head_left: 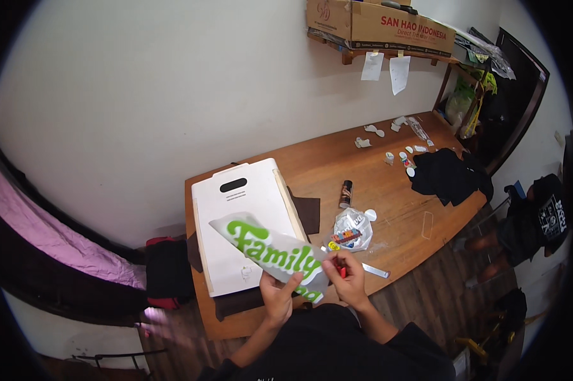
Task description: Weeding a vinyl sticker for a clothing print using a small hand tool.
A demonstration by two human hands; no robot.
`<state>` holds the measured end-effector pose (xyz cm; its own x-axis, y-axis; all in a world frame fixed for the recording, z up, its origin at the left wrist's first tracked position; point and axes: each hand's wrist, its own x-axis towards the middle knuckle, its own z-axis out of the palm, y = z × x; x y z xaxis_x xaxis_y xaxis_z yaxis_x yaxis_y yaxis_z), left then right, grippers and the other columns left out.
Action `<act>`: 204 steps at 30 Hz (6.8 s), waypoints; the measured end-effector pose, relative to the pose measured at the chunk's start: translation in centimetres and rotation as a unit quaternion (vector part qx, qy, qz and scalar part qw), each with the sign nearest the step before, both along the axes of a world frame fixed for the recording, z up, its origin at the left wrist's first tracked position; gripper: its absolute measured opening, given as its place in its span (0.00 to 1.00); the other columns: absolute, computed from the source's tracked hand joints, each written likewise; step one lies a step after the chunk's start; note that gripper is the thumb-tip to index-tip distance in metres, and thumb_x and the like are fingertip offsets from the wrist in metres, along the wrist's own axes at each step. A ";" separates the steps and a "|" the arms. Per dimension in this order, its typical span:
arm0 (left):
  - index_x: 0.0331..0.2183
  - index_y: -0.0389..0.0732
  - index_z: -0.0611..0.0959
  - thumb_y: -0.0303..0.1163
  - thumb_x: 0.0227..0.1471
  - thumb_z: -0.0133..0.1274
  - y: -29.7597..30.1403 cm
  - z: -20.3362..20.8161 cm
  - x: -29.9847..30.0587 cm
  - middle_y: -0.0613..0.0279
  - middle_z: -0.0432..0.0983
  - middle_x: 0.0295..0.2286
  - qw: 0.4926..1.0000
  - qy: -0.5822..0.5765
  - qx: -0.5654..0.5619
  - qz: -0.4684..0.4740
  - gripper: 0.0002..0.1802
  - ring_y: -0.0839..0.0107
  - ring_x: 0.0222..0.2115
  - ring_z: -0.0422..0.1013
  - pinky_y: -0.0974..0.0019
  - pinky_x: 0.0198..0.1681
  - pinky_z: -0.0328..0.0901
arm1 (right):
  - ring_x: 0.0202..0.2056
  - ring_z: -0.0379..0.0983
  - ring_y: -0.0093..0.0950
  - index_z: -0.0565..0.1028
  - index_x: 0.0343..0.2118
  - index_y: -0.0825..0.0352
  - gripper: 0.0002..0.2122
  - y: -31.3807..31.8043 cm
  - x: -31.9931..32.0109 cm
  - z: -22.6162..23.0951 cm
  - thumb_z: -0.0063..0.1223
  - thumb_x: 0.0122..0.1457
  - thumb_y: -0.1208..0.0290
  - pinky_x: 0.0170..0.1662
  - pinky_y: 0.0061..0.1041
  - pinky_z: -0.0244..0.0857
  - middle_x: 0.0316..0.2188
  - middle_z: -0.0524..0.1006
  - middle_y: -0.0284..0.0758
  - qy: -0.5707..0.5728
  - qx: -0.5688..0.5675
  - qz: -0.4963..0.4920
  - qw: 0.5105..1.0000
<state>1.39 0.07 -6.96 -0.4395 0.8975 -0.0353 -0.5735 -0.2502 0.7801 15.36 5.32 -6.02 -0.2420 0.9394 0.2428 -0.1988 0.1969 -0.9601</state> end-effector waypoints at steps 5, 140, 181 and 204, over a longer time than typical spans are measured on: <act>0.48 0.34 0.70 0.15 0.46 0.58 -0.1 -1.0 -1.2 0.59 0.72 0.43 1.000 0.013 -0.014 0.022 0.26 0.72 0.44 0.69 0.69 0.50 0.63 | 0.28 0.62 0.11 0.71 0.39 0.70 0.06 1.1 2.0 -0.4 0.51 0.60 0.80 0.32 0.10 0.55 0.27 0.71 0.25 0.039 -0.031 -0.026 0.998; 0.35 0.32 0.82 0.28 0.52 0.59 -0.4 0.5 -6.0 0.73 0.74 0.22 0.945 0.317 -0.072 0.045 0.10 0.91 0.20 0.60 0.82 0.21 0.52 | 0.32 0.71 0.14 0.72 0.37 0.71 0.06 1.8 0.0 -0.6 0.54 0.58 0.76 0.35 0.12 0.64 0.30 0.74 0.30 -0.003 -0.032 0.084 0.996; 0.28 0.31 0.84 0.26 0.43 0.61 -2.5 3.7 -6.2 0.56 0.80 0.23 0.854 0.442 0.050 -0.270 0.08 0.73 0.22 0.76 0.74 0.26 0.68 | 0.23 0.72 0.30 0.74 0.40 0.72 0.14 -1.4 1.2 1.8 0.58 0.54 0.68 0.27 0.25 0.65 0.26 0.76 0.40 -0.198 0.168 0.244 0.934; 0.22 0.32 0.83 0.23 0.38 0.60 -2.4 4.5 -5.9 0.58 0.78 0.17 0.849 0.456 0.081 -0.254 0.04 0.74 0.16 0.73 0.74 0.19 0.63 | 0.23 0.73 0.33 0.74 0.40 0.72 0.14 -1.8 1.3 2.3 0.59 0.54 0.69 0.27 0.26 0.65 0.27 0.76 0.41 -0.195 0.158 0.264 0.931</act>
